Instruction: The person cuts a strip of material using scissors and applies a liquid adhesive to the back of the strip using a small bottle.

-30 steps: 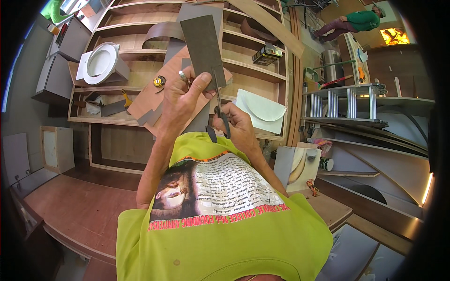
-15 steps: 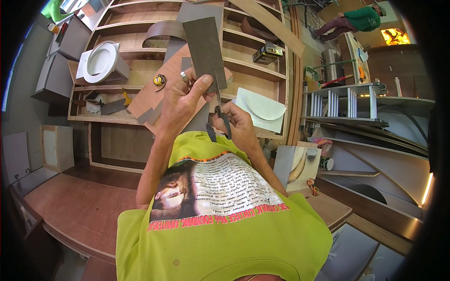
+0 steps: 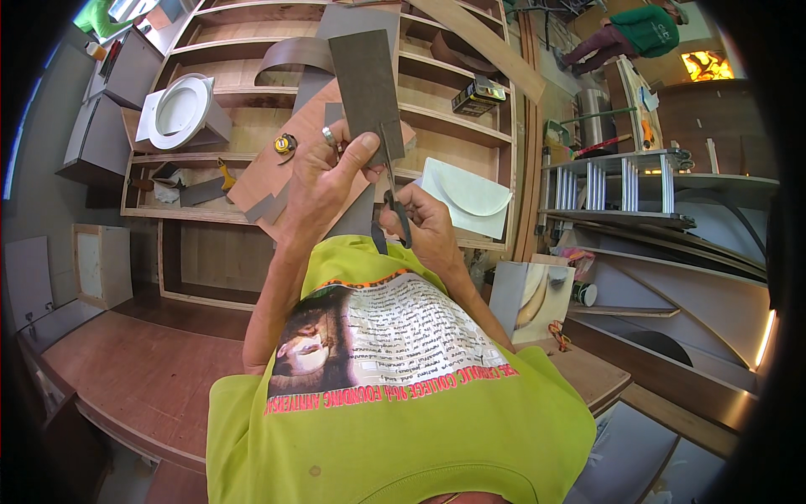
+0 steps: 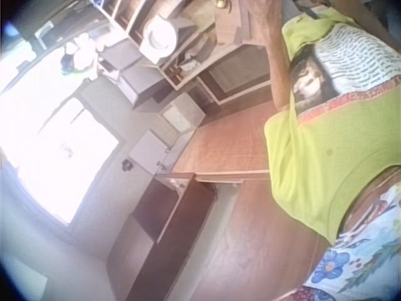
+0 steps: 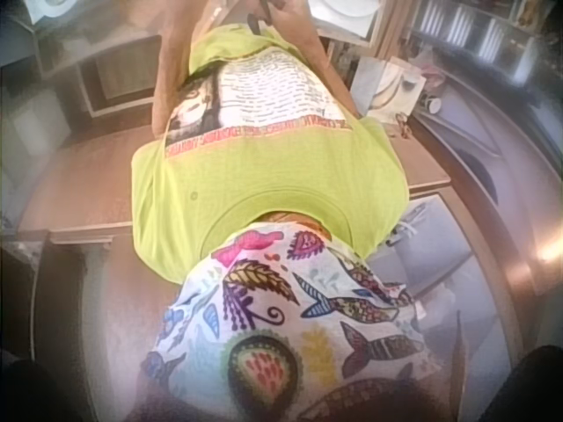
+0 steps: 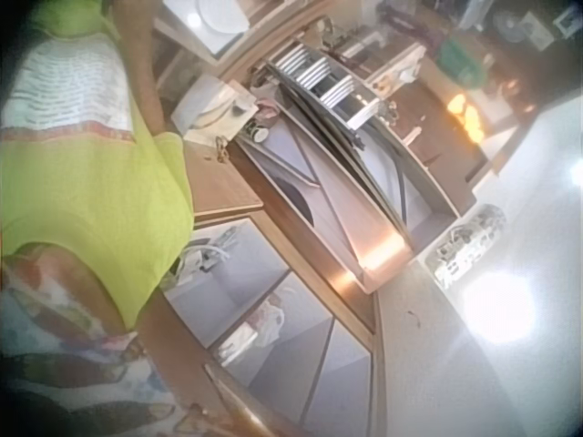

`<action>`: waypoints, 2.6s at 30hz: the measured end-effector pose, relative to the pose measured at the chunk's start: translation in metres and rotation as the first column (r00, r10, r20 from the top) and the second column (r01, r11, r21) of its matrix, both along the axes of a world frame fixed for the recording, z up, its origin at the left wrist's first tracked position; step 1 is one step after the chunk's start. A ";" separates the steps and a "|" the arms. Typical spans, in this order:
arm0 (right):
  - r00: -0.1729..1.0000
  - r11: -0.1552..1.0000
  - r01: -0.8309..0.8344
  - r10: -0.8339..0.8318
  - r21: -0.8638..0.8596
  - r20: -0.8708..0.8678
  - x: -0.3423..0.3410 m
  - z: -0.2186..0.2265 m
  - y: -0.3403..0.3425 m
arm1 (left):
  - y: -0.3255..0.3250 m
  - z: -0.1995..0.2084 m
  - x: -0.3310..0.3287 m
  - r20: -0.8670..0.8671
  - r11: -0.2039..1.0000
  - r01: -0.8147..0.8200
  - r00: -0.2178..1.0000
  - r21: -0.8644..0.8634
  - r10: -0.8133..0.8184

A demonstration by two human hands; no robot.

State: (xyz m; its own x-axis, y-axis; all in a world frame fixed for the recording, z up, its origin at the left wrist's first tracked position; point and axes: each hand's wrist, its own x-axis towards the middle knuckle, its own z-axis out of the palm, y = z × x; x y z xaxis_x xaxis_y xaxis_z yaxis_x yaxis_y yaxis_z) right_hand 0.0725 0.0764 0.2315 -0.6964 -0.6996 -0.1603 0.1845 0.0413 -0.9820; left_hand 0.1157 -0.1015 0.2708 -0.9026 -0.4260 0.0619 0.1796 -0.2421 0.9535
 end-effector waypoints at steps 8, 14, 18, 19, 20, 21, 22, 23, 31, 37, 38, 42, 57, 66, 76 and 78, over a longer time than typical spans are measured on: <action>0.994 0.999 -0.038 0.040 -0.021 0.106 0.000 0.014 -0.003 | -0.001 0.006 0.002 0.040 0.997 0.053 0.998 -0.057 -0.050; 0.997 0.999 0.017 -0.013 -0.051 0.075 0.003 0.011 -0.005 | -0.001 0.008 0.001 -0.023 0.997 0.072 0.997 -0.022 -0.072; 0.998 0.998 0.030 -0.027 -0.056 0.057 0.004 0.007 -0.005 | -0.001 0.008 0.000 -0.033 0.996 0.086 0.996 0.005 -0.086; 0.998 0.997 0.032 -0.029 -0.063 0.052 0.004 0.007 -0.005 | -0.001 0.007 0.000 -0.036 0.996 0.086 0.996 0.012 -0.086; 0.999 0.998 0.034 -0.031 -0.058 0.043 0.004 0.007 -0.005 | 0.000 0.006 0.000 -0.039 0.996 0.086 0.996 0.019 -0.085; 0.999 0.998 0.035 -0.033 -0.052 0.033 0.004 0.008 -0.005 | 0.000 0.005 0.000 -0.041 0.996 0.086 0.996 0.026 -0.084; 0.999 0.998 0.036 -0.035 -0.046 0.024 0.004 0.008 -0.005 | 0.000 0.006 0.000 -0.039 0.997 0.080 0.996 0.019 -0.079; 1.000 0.999 0.029 -0.028 -0.039 0.010 0.002 0.007 -0.005 | 0.001 0.007 0.000 -0.037 0.997 0.074 0.997 0.012 -0.074; 0.999 0.999 -0.004 0.006 -0.043 0.045 -0.002 0.011 -0.007 | 0.005 -0.001 -0.001 -0.026 0.999 -0.032 0.999 -0.010 0.032; 0.992 0.993 -0.053 0.064 -0.104 0.105 0.003 0.032 -0.012 | 0.006 0.002 0.004 0.011 0.999 -0.039 0.999 -0.020 0.039; 0.992 0.991 -0.069 0.080 -0.117 0.100 0.002 0.032 -0.012 | 0.007 0.004 0.005 0.024 0.999 -0.046 0.999 0.002 0.046; 0.987 0.982 -0.140 0.147 -0.123 0.056 -0.004 0.028 -0.008 | 0.004 -0.001 0.005 -0.029 0.993 0.025 0.999 0.111 -0.022; 0.989 0.987 -0.102 0.114 -0.122 0.091 -0.003 0.016 -0.006 | 0.003 0.015 0.011 0.045 0.979 0.020 0.999 -0.204 -0.011; 0.990 0.987 -0.113 0.122 -0.111 0.074 -0.004 0.012 -0.001 | 0.002 0.011 0.009 0.084 0.985 -0.019 0.996 -0.172 0.034; 0.976 0.990 -0.136 0.141 -0.040 0.167 0.000 0.024 -0.004 | -0.003 0.014 0.012 0.107 0.960 -0.016 0.993 -0.278 0.048; 0.981 0.987 -0.132 0.143 -0.086 0.130 0.001 0.014 -0.005 | -0.005 0.013 0.012 0.105 0.961 0.000 0.994 -0.276 0.030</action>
State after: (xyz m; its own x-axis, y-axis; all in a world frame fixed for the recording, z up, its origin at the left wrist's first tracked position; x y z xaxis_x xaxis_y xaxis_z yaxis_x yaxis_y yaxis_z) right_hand 0.0733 0.0713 0.2457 -0.5683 -0.8009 -0.1888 0.3140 0.0010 -0.9494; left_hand 0.1280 -0.1063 0.2842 -0.9039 -0.4197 0.0824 0.0749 0.0343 0.9966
